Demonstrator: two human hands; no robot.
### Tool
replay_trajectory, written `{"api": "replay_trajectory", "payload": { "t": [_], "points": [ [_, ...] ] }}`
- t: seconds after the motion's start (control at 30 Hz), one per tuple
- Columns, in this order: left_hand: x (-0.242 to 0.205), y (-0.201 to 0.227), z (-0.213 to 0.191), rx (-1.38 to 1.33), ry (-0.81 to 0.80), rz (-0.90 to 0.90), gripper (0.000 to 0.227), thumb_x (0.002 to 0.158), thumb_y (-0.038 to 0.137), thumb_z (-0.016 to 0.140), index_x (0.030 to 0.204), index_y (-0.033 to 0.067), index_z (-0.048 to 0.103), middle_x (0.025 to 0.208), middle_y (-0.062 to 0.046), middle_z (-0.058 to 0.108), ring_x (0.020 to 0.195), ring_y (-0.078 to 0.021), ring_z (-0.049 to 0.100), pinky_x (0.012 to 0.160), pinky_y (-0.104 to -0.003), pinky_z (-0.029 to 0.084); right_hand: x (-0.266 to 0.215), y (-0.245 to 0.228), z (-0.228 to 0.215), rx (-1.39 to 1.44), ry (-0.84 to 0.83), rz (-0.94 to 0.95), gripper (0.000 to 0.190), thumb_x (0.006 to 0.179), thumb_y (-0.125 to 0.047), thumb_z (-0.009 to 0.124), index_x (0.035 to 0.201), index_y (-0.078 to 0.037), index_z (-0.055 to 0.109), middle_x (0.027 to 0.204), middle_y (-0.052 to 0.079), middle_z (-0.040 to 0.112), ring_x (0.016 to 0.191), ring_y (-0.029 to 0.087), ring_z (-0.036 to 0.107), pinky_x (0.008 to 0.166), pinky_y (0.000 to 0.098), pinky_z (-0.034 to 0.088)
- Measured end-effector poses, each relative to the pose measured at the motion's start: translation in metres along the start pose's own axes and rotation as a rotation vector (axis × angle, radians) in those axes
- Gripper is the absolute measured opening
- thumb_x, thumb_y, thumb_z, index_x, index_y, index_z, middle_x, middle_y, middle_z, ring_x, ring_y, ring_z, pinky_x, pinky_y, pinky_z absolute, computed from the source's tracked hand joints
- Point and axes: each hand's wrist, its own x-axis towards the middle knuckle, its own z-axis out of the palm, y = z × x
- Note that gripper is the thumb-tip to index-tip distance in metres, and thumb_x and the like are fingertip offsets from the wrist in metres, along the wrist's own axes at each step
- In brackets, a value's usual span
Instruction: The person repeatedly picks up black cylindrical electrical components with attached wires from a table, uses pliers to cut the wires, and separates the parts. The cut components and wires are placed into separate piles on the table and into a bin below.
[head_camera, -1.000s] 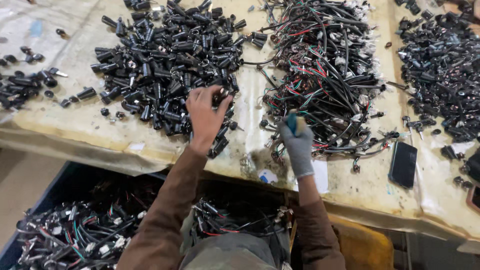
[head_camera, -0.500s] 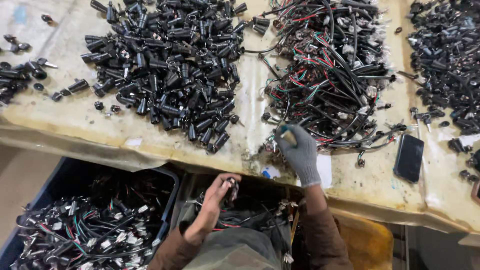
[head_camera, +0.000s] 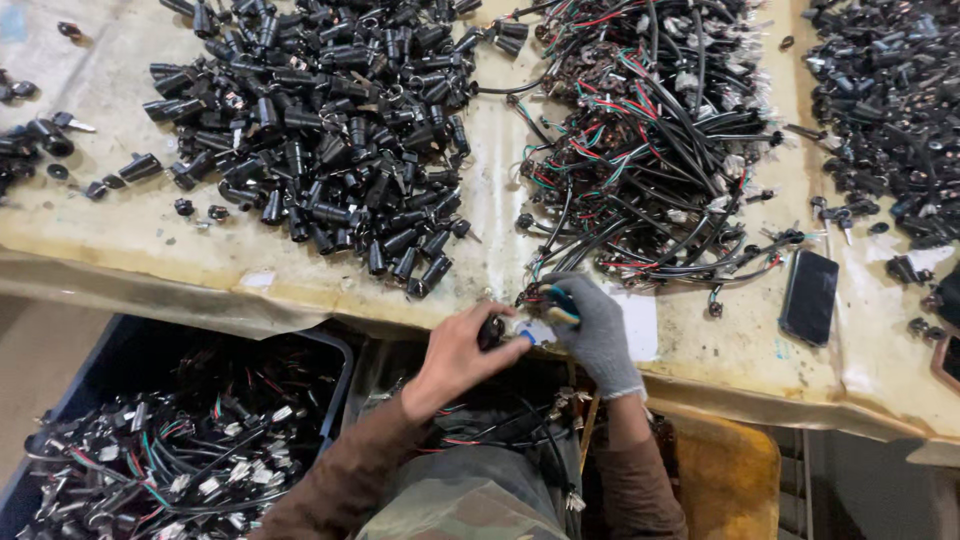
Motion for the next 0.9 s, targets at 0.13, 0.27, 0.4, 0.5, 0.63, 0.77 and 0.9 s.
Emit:
{"api": "replay_trajectory", "payload": {
  "t": [0.13, 0.27, 0.4, 0.5, 0.63, 0.77, 0.9],
  "points": [
    [0.051, 0.001, 0.016, 0.187, 0.136, 0.038, 0.036, 0.087, 0.037, 0.072, 0.111, 0.0103, 0.073, 0.099, -0.016, 0.074, 0.088, -0.0376, 0.071, 0.074, -0.046, 0.055, -0.002, 0.008, 0.013, -0.064, 0.064, 0.044, 0.033, 0.076, -0.002, 0.079, 0.105, -0.007, 0.067, 0.116, 0.008, 0.074, 0.098, 0.026, 0.074, 0.082, 0.0337, 0.058],
    [0.091, -0.014, 0.028, 0.239, 0.023, -0.114, 0.032, 0.083, 0.038, 0.074, 0.097, 0.0088, 0.078, 0.091, -0.017, 0.075, 0.088, -0.0388, 0.071, 0.078, -0.047, 0.055, -0.010, 0.012, 0.013, -0.045, 0.101, 0.009, 0.034, 0.076, -0.007, 0.083, 0.106, -0.007, 0.066, 0.113, 0.008, 0.073, 0.097, 0.029, 0.073, 0.080, 0.0353, 0.058],
    [0.120, -0.025, 0.032, 0.100, -0.055, -0.181, 0.032, 0.075, 0.036, 0.079, 0.089, 0.0071, 0.081, 0.078, -0.015, 0.075, 0.077, -0.0340, 0.073, 0.070, -0.044, 0.055, -0.018, 0.010, 0.017, -0.018, 0.102, -0.056, 0.041, 0.069, -0.008, 0.084, 0.106, -0.007, 0.065, 0.117, 0.011, 0.071, 0.095, 0.030, 0.072, 0.079, 0.0353, 0.058],
    [0.129, -0.032, 0.040, -0.156, -0.158, -0.244, 0.037, 0.078, 0.038, 0.080, 0.086, 0.0020, 0.079, 0.071, -0.012, 0.076, 0.065, -0.0195, 0.074, 0.061, -0.035, 0.057, -0.023, 0.008, 0.030, -0.089, 0.130, -0.089, 0.037, 0.074, -0.006, 0.085, 0.107, -0.007, 0.066, 0.119, 0.012, 0.072, 0.096, 0.030, 0.072, 0.078, 0.0349, 0.058],
    [0.133, -0.038, 0.048, -0.373, -0.191, -0.347, 0.035, 0.079, 0.036, 0.082, 0.084, 0.0011, 0.080, 0.067, -0.007, 0.072, 0.054, -0.0114, 0.059, 0.051, -0.031, 0.045, -0.019, 0.008, 0.037, 0.329, 0.328, -0.131, 0.029, 0.086, -0.002, 0.081, 0.108, -0.006, 0.061, 0.120, 0.008, 0.072, 0.101, 0.020, 0.071, 0.085, 0.0304, 0.060],
    [0.133, -0.043, 0.058, -0.507, -0.287, -0.296, 0.031, 0.079, 0.028, 0.084, 0.085, -0.0015, 0.078, 0.068, -0.002, 0.071, 0.056, -0.0071, 0.062, 0.052, -0.027, 0.049, -0.025, 0.009, 0.032, 0.467, 0.348, 0.047, 0.027, 0.085, -0.003, 0.083, 0.101, -0.004, 0.062, 0.116, 0.012, 0.072, 0.089, 0.014, 0.067, 0.073, 0.0288, 0.059],
    [0.140, -0.044, 0.060, -0.449, -0.038, -0.128, 0.021, 0.082, 0.018, 0.081, 0.085, -0.0030, 0.076, 0.070, -0.002, 0.071, 0.059, -0.0063, 0.062, 0.055, -0.026, 0.050, -0.030, 0.010, 0.032, 0.644, 0.425, 0.121, 0.025, 0.086, 0.001, 0.078, 0.100, -0.006, 0.059, 0.117, 0.012, 0.073, 0.077, 0.009, 0.064, 0.063, 0.0258, 0.055]
  ]
}}
